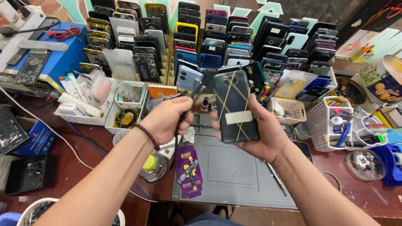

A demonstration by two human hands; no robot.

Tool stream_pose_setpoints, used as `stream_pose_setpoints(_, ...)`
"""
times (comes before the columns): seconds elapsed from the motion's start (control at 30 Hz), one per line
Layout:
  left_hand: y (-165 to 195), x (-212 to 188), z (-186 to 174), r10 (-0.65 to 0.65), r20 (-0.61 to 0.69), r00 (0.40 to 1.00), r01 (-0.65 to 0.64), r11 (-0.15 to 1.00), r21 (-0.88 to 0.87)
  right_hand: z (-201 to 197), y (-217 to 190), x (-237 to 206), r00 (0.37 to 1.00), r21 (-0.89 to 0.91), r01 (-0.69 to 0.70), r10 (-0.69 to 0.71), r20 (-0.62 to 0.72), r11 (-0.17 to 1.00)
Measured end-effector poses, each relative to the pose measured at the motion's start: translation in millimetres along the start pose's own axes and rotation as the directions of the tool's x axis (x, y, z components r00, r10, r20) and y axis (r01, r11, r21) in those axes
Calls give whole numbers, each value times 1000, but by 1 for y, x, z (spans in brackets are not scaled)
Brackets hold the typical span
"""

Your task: The person uses a small brush to clean the interior of a disassembled smartphone, then applies adhesive to the back cover and reattaches it. They secure the cover with rubber bands, connect a charging cable, and later remove the back cover again to access the battery.

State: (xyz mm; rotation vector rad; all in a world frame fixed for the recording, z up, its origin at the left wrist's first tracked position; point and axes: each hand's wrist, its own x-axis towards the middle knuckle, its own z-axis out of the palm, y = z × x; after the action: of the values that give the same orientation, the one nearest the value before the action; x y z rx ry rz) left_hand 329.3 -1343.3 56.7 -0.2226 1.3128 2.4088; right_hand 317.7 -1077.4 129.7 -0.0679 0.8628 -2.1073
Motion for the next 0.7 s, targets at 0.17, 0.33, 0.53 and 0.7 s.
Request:
stream_pose_setpoints(0.17,0,-18,82,-63,-4,998,63,991,120,-16,-32,30,864,107,354,-281,-417,929)
stream_pose_setpoints(0.33,2,-11,125,-57,-12,998,58,976,210,-31,-57,47,829,458,469,-196,-524,755)
stream_pose_setpoints(0.53,3,4,144,27,-82,996,-1,954,298,-32,-62,53,856,437,442,-223,-466,783)
stream_pose_setpoints(0.7,4,16,149,115,-128,985,-43,886,462,-26,-68,52,850,281,425,-272,-452,861)
